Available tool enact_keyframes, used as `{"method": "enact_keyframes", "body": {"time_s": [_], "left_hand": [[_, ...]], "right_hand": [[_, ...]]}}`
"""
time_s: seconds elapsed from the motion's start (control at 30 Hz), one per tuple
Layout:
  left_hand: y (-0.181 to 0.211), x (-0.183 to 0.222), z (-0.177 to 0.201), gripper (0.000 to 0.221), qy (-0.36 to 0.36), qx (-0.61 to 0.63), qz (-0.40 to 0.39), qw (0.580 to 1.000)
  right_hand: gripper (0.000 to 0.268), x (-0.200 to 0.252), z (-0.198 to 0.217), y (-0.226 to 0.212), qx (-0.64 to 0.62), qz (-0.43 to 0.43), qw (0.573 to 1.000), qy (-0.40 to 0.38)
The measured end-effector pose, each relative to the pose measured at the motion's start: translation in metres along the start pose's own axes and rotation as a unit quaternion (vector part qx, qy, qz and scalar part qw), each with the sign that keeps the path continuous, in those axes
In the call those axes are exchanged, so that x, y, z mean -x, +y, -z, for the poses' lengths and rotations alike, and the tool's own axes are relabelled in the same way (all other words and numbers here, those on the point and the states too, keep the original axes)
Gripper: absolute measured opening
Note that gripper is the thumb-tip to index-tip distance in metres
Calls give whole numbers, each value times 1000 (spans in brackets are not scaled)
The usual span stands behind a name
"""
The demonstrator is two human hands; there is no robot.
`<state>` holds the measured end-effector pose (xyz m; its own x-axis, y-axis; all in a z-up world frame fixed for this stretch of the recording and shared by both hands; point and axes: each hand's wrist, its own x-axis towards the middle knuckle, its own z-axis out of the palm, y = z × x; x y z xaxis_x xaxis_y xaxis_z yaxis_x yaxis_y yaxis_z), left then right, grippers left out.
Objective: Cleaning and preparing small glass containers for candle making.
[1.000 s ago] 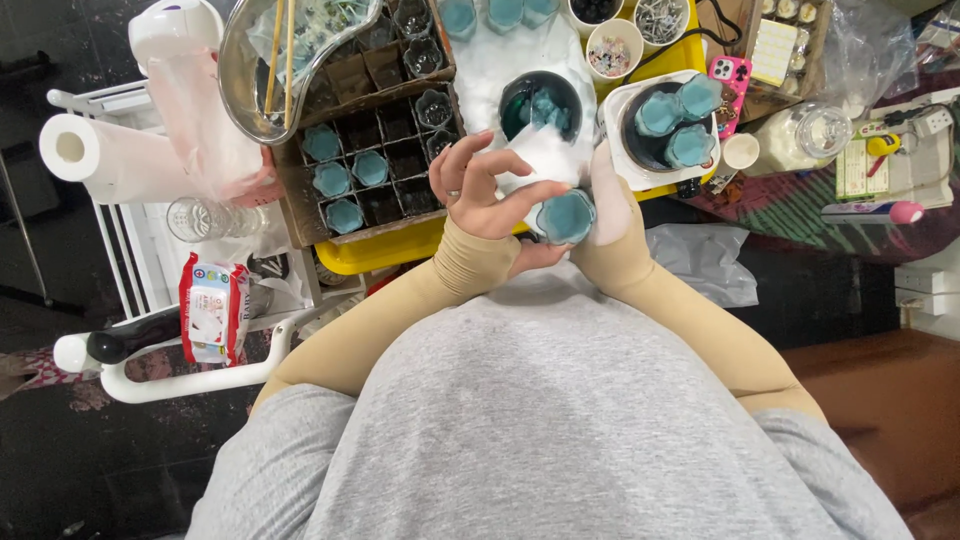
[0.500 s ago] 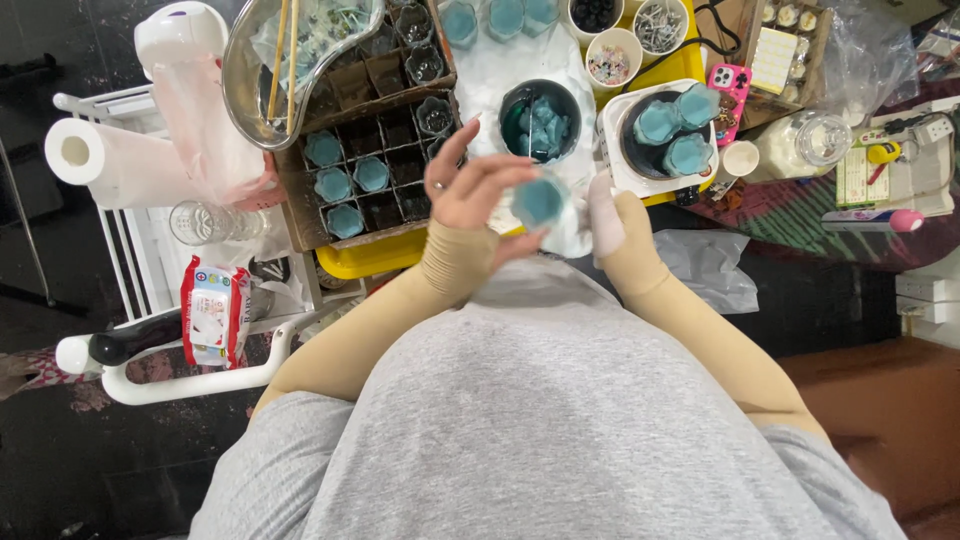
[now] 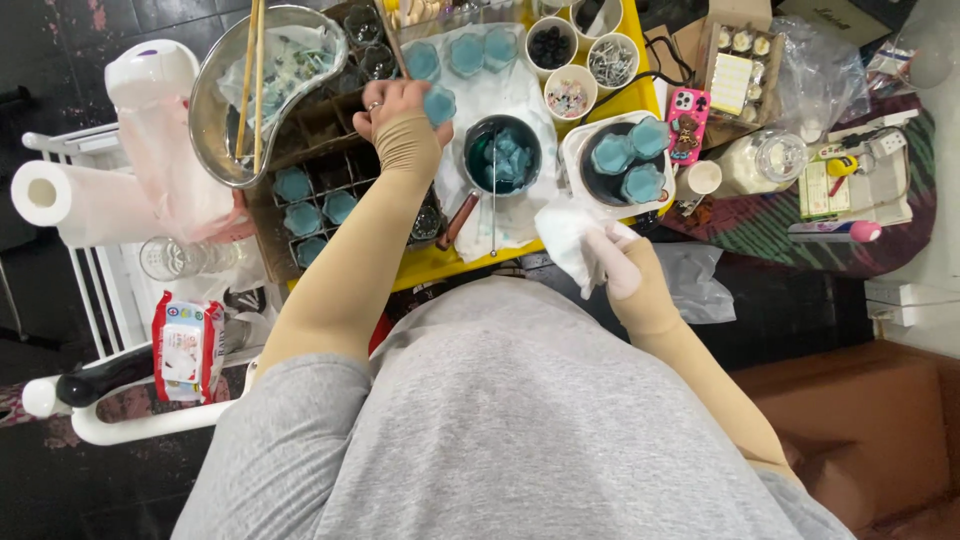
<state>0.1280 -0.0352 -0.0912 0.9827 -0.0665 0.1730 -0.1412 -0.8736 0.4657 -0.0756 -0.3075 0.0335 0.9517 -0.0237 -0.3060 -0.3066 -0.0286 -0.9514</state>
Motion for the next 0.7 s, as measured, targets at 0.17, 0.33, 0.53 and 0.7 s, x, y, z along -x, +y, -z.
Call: {"method": "enact_keyframes", "body": {"time_s": [0.17,0.33,0.53,0.7], "left_hand": [[13,-4,2,52,-9,-57,40,998],[16,-3,10,59,-1,-58,65,996],[2,28,53,75,51,-13,53,997],[-44,82,121,39,27,-85,106,990]], "right_hand": [[29,-3,4,7,-32,-50,998,-13],[28,-9,-4,-13,-30,-82,996,-26],[27,-23,-10,-15,8,-69,995,-72],[28,-38,-21,-18,-60,-85,988,-111]]}}
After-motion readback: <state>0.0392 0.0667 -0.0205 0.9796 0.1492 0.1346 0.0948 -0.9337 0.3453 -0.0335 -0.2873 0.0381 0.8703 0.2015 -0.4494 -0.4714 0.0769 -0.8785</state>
